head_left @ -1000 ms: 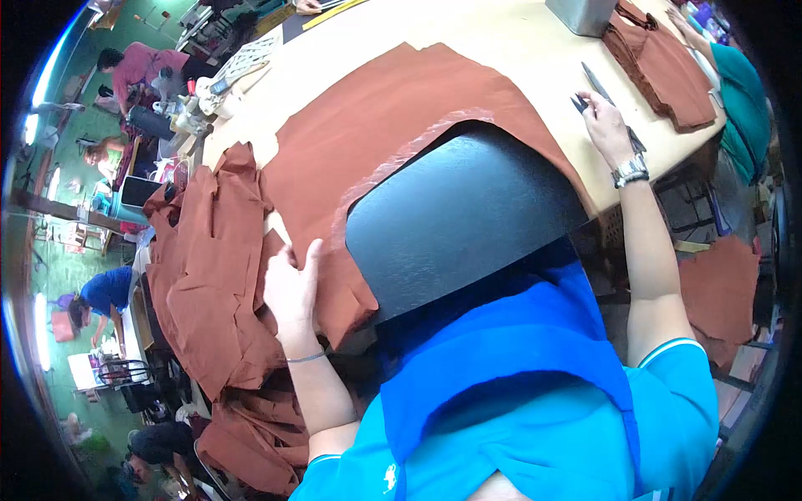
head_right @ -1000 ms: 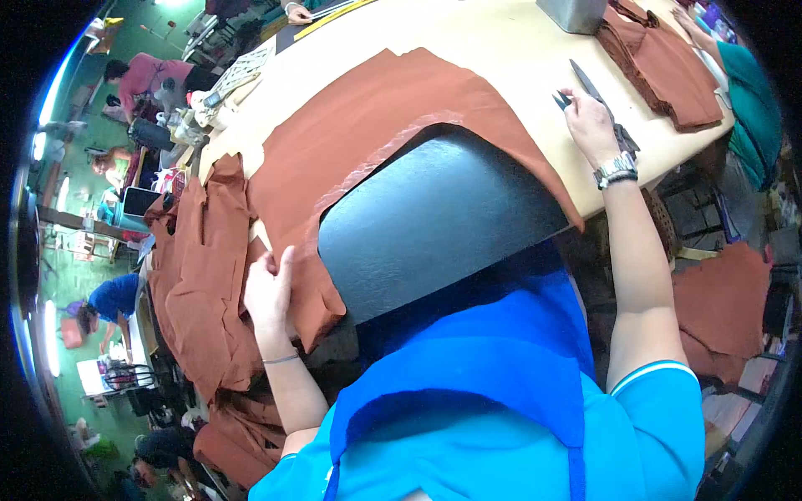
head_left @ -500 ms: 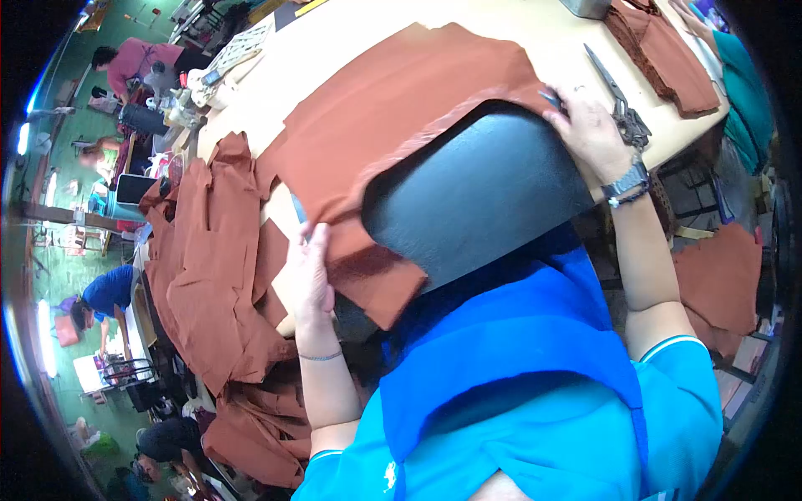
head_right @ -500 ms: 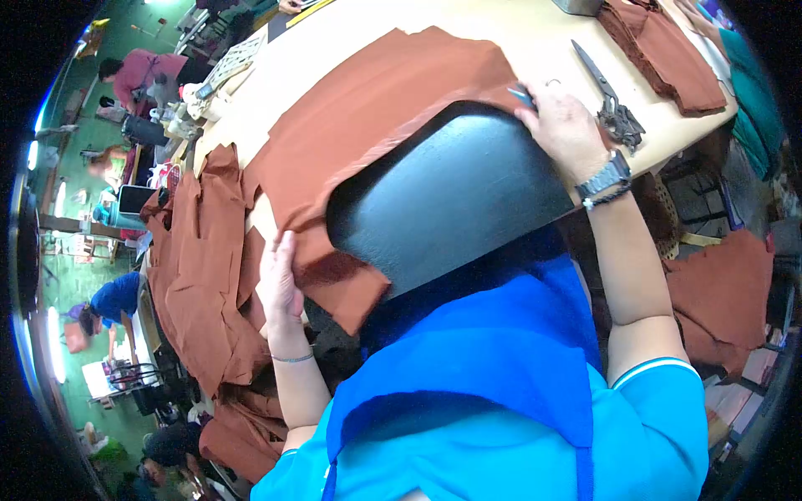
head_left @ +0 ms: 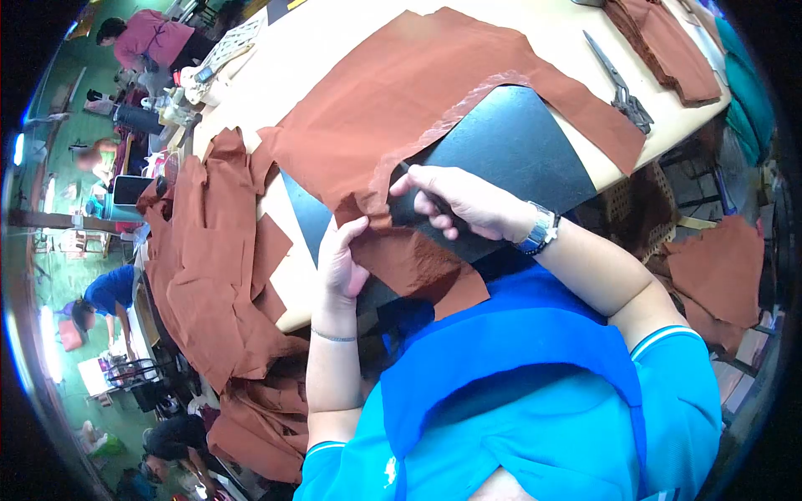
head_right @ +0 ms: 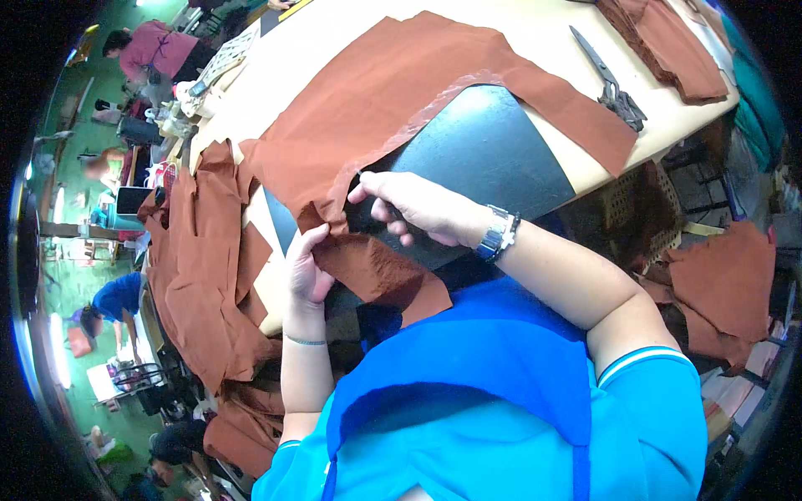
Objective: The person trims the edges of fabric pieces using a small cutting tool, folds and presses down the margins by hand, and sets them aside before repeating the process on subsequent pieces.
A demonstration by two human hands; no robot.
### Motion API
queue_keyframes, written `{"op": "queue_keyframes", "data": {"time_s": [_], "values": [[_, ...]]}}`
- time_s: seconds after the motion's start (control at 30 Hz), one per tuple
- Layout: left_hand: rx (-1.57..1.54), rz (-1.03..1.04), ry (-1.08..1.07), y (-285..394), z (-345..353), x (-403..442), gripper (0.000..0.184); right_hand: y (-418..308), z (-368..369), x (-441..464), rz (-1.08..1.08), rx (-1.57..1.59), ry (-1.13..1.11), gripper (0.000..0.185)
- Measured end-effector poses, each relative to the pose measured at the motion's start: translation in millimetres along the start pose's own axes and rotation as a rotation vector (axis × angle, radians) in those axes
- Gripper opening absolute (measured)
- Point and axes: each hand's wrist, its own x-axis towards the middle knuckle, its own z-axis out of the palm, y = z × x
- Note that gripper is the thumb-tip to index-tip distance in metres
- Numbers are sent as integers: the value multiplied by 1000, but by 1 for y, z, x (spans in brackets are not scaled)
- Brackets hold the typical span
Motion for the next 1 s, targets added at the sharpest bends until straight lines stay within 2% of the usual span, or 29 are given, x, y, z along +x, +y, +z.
{"op": "queue_keyframes", "data": {"time_s": [0.13,0.2,0.33,0.53,0.73,1.0], "values": [[-32,127,18,-8,-2,-4,52,-2,2,-2,141,177,-73,46],[-51,109,-22,-8,-7,-5,50,-2,-2,2,186,298,-125,46],[-78,95,-28,-6,-9,-6,46,-4,0,10,240,307,-121,43],[-63,87,-42,-5,-7,-6,42,-3,-2,16,212,392,-74,40],[-85,100,-58,-7,-12,-6,42,1,-1,11,140,304,-75,39],[-97,102,-37,-5,-7,-7,43,-4,2,7,199,326,-69,40]]}}
